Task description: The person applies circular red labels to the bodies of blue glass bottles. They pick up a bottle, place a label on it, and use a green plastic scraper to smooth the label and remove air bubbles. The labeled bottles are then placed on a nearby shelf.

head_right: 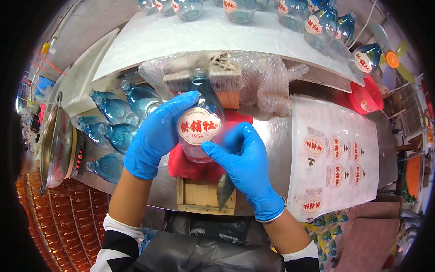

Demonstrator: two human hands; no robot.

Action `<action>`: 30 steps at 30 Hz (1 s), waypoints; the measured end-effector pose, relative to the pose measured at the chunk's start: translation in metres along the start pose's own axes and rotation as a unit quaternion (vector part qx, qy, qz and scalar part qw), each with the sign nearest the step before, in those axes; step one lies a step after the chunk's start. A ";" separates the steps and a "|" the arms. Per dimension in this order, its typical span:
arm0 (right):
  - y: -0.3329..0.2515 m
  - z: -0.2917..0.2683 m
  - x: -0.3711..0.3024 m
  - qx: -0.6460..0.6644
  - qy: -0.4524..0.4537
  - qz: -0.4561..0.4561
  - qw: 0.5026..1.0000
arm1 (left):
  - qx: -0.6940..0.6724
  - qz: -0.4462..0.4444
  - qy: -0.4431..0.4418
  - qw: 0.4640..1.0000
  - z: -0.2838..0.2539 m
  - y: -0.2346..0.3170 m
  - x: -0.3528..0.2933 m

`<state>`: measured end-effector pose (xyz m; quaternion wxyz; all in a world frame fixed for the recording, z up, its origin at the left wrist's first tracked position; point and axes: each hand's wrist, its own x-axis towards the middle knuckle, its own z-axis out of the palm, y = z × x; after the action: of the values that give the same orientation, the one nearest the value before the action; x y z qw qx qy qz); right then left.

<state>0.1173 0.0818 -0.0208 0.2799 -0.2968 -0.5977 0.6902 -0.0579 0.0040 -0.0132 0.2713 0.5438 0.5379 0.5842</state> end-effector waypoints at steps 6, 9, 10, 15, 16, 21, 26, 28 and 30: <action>0.000 -0.001 -0.001 -0.002 -0.003 -0.002 1.000 | -0.202 -0.069 0.008 0.977 0.002 -0.003 0.001; 0.001 -0.003 0.000 -0.006 -0.008 -0.003 1.000 | -0.270 -0.235 0.059 0.932 0.006 0.009 0.007; -0.002 -0.003 0.000 0.004 -0.015 0.009 1.000 | -0.327 -0.242 0.069 0.911 0.007 0.009 0.008; -0.007 -0.013 0.002 0.076 -0.032 0.076 0.994 | -0.201 -0.168 0.051 0.964 0.006 0.008 -0.019; -0.006 -0.012 0.002 0.070 -0.034 0.066 0.995 | -0.116 -0.136 0.044 0.983 0.008 0.013 -0.026; -0.005 -0.009 0.003 0.035 -0.042 0.018 0.998 | -0.198 -0.109 0.067 0.972 0.023 0.016 -0.037; -0.012 -0.004 0.003 0.054 -0.043 0.030 0.997 | -0.232 -0.095 0.113 0.962 0.016 -0.004 -0.025; -0.010 -0.003 0.004 0.043 -0.049 0.027 0.998 | -0.148 0.002 0.131 0.980 0.016 -0.021 -0.023; -0.009 -0.006 0.004 0.025 -0.046 0.020 0.998 | -0.237 -0.125 0.132 0.954 0.023 0.015 -0.013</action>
<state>0.1194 0.0896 -0.0124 0.2454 -0.2693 -0.5862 0.7236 -0.0297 -0.0041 -0.0078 0.3901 0.3106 0.4785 0.7228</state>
